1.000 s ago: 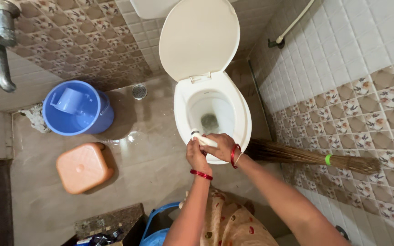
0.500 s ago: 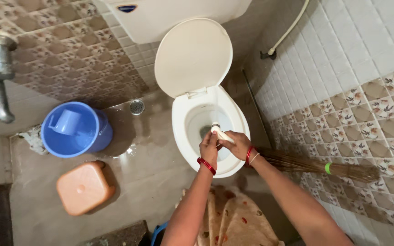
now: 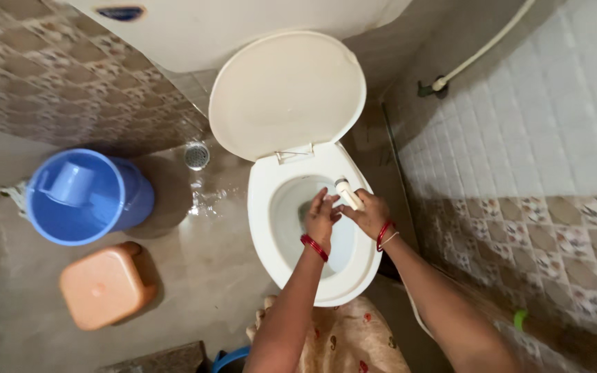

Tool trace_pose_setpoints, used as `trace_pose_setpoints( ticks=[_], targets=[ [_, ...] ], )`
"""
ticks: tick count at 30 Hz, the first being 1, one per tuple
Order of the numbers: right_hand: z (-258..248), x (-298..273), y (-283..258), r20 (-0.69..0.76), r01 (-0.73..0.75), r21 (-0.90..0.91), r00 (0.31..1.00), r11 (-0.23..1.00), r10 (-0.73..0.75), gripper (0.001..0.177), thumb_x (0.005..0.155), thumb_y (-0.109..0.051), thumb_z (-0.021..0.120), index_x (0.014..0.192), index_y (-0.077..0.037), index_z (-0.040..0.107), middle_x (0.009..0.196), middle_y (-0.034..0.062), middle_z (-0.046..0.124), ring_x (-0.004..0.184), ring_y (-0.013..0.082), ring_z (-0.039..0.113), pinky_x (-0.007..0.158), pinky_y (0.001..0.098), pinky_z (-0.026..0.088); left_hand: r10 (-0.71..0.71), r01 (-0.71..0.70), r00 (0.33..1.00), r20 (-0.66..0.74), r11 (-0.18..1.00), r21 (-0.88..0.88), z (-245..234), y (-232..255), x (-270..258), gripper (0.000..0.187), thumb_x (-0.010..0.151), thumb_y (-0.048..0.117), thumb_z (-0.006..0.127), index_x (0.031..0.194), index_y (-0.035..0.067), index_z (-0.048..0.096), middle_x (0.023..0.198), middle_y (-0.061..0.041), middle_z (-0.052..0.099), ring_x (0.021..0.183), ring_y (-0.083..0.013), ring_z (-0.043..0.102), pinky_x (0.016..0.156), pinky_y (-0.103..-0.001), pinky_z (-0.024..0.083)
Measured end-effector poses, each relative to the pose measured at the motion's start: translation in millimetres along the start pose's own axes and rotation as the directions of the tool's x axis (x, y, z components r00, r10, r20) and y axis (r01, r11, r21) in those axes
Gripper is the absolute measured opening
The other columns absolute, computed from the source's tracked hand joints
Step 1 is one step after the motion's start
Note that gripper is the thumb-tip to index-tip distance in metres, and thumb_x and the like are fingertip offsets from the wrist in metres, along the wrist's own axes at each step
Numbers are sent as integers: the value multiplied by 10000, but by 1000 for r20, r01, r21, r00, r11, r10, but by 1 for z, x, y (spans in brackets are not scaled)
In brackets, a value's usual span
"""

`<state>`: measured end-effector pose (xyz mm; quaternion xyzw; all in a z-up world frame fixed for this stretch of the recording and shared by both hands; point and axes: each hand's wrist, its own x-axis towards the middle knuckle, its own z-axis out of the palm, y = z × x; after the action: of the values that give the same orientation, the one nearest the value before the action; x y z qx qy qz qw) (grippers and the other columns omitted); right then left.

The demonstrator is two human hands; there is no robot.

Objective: The person scrubs the inside of a toilet bowl using a traditional straw broom, then rinses it with a handheld bidet sprayer. They apply blue toilet cleaner to the underside of the toilet seat and scrub it with a long-handled brush.

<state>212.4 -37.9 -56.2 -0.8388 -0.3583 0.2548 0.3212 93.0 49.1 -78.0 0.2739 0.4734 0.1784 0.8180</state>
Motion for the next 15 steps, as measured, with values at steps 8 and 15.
trace_pose_setpoints(
  ticks=[8, 15],
  targets=[
    [47, 88, 29, 255, -181, 413, 964, 893, 78, 272, 810, -242, 807, 819, -30, 636, 614, 18, 593, 515, 96, 570, 464, 277, 469, 46, -85, 986, -159, 966, -246, -30, -3, 157, 639, 1045, 170, 489, 1630, 155, 231, 1059, -140, 687, 797, -207, 658, 742, -374, 590],
    [58, 108, 67, 287, -208, 458, 955, 864, 78, 243, 824, -206, 796, 837, -18, 642, 678, 11, 606, 535, 71, 545, 471, 247, 460, 9, -88, 972, -236, 940, -329, -41, -8, 246, 617, 1046, 160, 418, 1610, 158, 168, 982, -137, 716, 709, -211, 664, 699, -372, 597]
  ],
)
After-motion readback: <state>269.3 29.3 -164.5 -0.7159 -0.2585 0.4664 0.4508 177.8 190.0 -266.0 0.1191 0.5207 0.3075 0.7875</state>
